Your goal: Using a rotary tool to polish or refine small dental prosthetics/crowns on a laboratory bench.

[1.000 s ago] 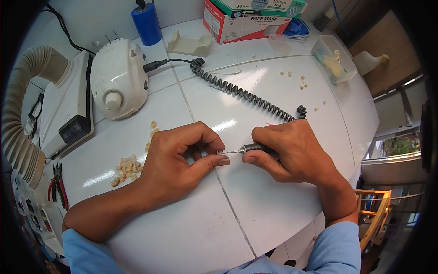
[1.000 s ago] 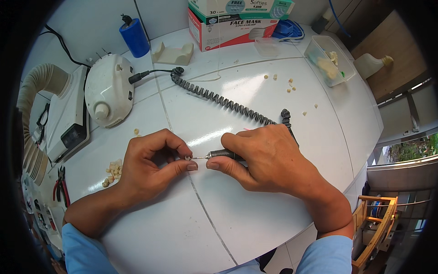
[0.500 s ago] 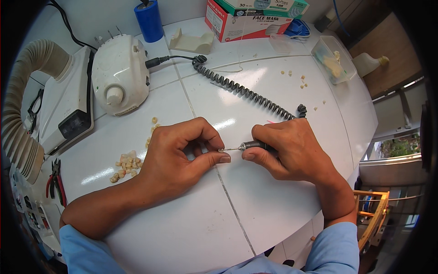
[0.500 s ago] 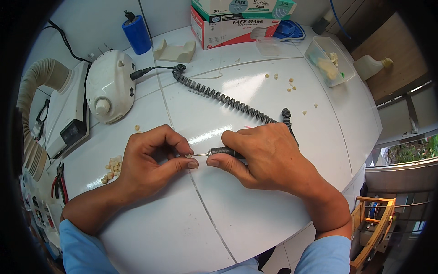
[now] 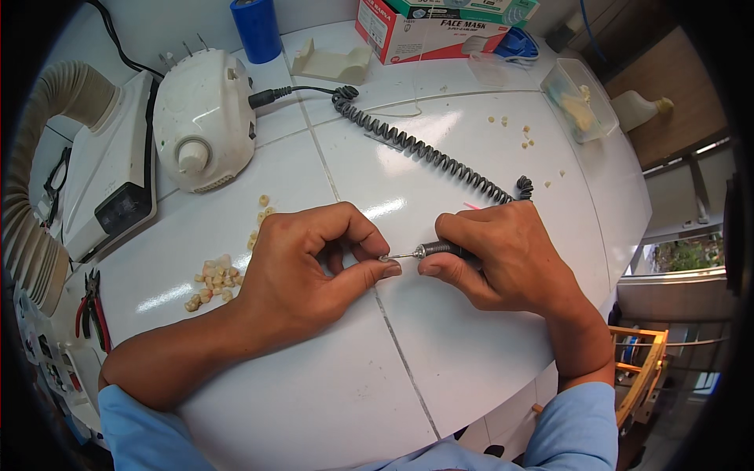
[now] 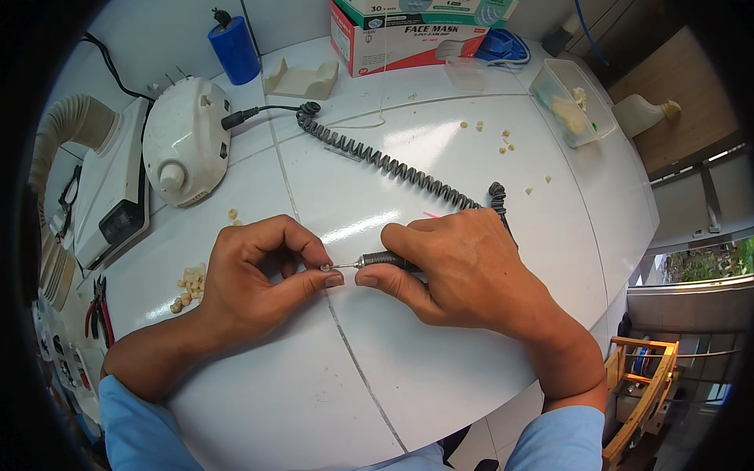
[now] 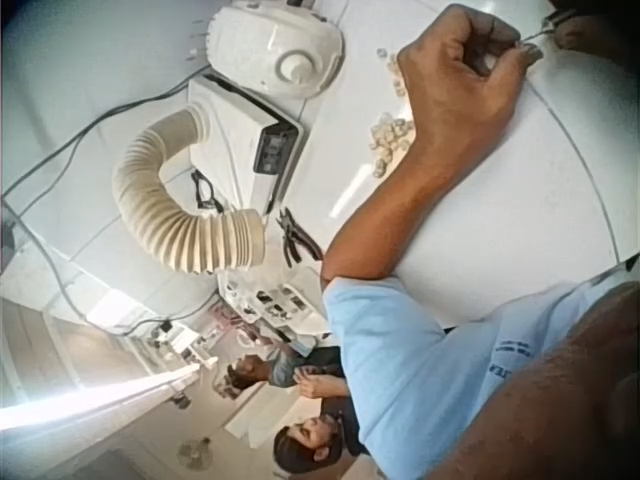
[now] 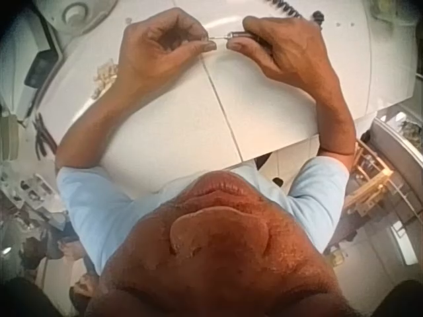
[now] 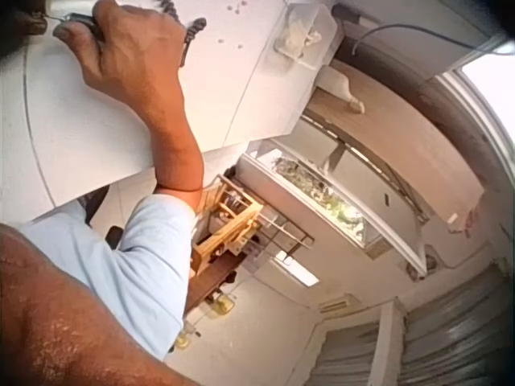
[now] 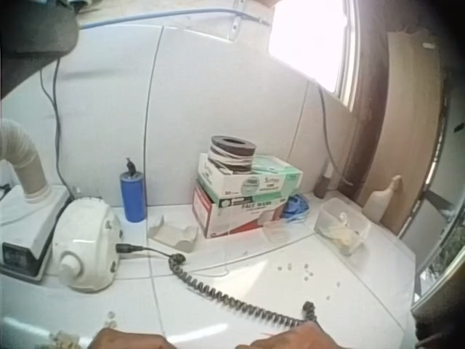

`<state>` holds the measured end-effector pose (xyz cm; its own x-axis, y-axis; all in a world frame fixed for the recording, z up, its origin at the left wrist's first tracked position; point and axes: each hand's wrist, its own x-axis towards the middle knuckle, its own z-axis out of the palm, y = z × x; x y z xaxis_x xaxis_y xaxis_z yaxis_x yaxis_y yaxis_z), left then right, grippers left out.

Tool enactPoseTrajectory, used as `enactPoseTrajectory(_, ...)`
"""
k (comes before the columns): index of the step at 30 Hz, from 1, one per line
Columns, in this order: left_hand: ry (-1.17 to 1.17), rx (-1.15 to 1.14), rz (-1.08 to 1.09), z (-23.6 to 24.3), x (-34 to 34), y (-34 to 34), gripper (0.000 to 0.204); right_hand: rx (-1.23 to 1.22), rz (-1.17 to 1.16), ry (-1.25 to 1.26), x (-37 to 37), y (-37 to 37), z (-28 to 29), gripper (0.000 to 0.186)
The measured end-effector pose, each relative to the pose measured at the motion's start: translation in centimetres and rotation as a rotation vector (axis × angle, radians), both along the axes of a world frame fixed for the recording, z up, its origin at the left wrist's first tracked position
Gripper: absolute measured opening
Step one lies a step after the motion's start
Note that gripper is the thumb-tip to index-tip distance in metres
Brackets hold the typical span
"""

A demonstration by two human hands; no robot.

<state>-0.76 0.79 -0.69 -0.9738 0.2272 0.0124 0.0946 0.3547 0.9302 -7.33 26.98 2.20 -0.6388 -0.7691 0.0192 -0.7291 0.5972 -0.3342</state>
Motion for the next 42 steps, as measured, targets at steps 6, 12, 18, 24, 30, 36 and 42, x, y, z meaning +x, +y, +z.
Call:
enactPoseTrajectory(6,0.019,-0.005,0.015,-0.2,0.06,-0.15,0.016,-0.006,0.003,-0.006,-0.12,-0.2,-0.32,0.054)
enactPoseTrajectory(12,-0.016,-0.023,0.004,0.32,0.01,-0.11,0.017,-0.013,-0.003,-0.004,-0.07,0.01,-0.18,0.053)
enactPoseTrajectory(18,-0.005,-0.011,0.003,-0.03,0.08,-0.19,0.017,-0.008,-0.011,-0.016,-0.07,-0.09,-0.07,0.053)
enactPoseTrajectory(24,-0.05,0.008,0.009,0.04,0.14,-0.12,0.017,-0.027,-0.018,-0.039,-0.02,-0.12,0.04,0.045)
enactPoseTrajectory(30,-0.015,0.003,0.001,-0.1,0.12,-0.16,0.018,0.007,-0.01,-0.012,-0.1,-0.04,0.11,0.053)
enactPoseTrajectory(36,-0.008,-0.008,0.017,0.01,0.16,-0.11,0.019,-0.017,-0.022,-0.033,-0.13,-0.12,-0.04,0.052)
enactPoseTrajectory(42,-0.012,-0.005,0.028,0.05,0.09,-0.06,0.02,-0.025,-0.012,-0.028,-0.19,-0.02,-0.1,0.052)
